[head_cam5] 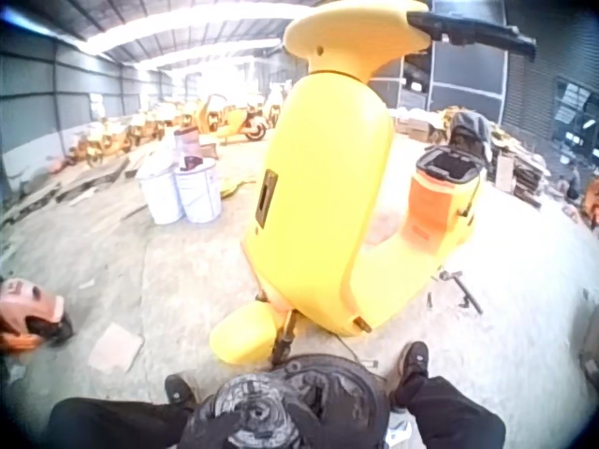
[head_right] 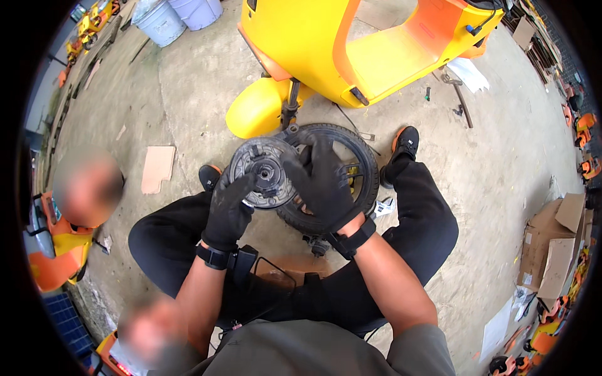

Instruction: The person, wearing black gloves, removes a brake assembly from a motorcycle wheel, handles the brake components by hand, and then reinserts the assembly back into the wheel hub.

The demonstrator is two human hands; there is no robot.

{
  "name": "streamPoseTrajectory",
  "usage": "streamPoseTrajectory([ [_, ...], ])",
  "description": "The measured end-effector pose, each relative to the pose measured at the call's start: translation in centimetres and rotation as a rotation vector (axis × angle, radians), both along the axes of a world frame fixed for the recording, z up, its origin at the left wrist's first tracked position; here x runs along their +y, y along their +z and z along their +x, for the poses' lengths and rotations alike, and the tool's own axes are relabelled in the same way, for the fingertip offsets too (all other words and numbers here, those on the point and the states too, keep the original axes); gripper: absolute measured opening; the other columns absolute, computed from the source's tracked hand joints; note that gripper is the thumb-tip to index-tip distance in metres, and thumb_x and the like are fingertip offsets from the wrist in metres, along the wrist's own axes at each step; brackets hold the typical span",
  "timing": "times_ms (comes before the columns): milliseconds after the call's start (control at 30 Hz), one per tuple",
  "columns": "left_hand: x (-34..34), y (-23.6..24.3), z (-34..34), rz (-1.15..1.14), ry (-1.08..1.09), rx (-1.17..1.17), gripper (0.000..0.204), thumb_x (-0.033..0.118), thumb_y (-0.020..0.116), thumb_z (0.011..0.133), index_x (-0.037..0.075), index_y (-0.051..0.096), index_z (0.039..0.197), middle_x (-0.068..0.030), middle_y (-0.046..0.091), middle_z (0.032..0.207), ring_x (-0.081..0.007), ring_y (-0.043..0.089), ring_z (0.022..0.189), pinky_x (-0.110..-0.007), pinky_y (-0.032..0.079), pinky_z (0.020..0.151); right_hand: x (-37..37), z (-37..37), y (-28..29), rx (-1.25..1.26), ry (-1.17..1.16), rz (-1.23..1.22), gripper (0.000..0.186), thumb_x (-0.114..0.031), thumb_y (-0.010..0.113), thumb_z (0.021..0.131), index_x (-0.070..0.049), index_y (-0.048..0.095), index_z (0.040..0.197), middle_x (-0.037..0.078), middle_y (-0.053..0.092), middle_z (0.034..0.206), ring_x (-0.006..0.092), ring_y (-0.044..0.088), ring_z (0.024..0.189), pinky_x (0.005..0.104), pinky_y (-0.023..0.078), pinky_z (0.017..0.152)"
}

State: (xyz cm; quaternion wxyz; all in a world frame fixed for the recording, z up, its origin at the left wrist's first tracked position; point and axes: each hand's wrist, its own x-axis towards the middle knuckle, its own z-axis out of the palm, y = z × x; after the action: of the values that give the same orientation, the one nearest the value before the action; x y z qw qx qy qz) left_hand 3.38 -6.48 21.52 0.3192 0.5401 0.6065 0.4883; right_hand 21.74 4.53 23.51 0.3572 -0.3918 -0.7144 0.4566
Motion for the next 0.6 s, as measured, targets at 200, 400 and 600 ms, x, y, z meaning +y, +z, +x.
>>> streamPoseTrajectory([
  [200, -0.5, -2.2, -1.0, 0.261, -0.027, 0.561, 0.068, -0.009, 0.057, 0.081, 0.001, 0.041, 0.146, -0.0227, 0.057, 0.134, -0.0393, 0.056, 0.123, -0.044, 0.046, 0.104, 0.6, 1.6, -3.1, 0.153, 0.200, 0.005, 0.027, -0.023, 0.054, 0.100, 0.000, 0.054, 0.114, 0.014, 0.060, 0.092, 0.0173, 0.060, 0.075, 0.0365, 0.050, 0.073],
  [400, -0.3, -3.0, -0.6, 0.235, -0.063, 0.304, 0.072, -0.012, 0.056, 0.085, -0.001, 0.028, 0.151, -0.0230, 0.044, 0.146, -0.0333, 0.049, 0.133, -0.040, 0.041, 0.111, 0.5, 1.8, -3.6, -0.030, 0.278, 0.316, 0.035, -0.008, 0.050, 0.097, -0.005, 0.053, 0.133, 0.018, 0.062, 0.102, 0.0307, 0.062, 0.089, 0.0396, 0.049, 0.080],
  [600, 0.4, -4.6, 0.1, 0.009, 0.003, -0.295, 0.062, -0.006, 0.056, 0.088, -0.003, 0.037, 0.146, -0.0227, 0.051, 0.140, -0.0332, 0.053, 0.129, -0.040, 0.044, 0.108, 0.7, 1.8, -5.0, -0.117, 0.257, 0.441, 0.039, -0.005, 0.050, 0.096, -0.006, 0.054, 0.135, 0.020, 0.062, 0.109, 0.0308, 0.062, 0.095, 0.0389, 0.049, 0.082],
])
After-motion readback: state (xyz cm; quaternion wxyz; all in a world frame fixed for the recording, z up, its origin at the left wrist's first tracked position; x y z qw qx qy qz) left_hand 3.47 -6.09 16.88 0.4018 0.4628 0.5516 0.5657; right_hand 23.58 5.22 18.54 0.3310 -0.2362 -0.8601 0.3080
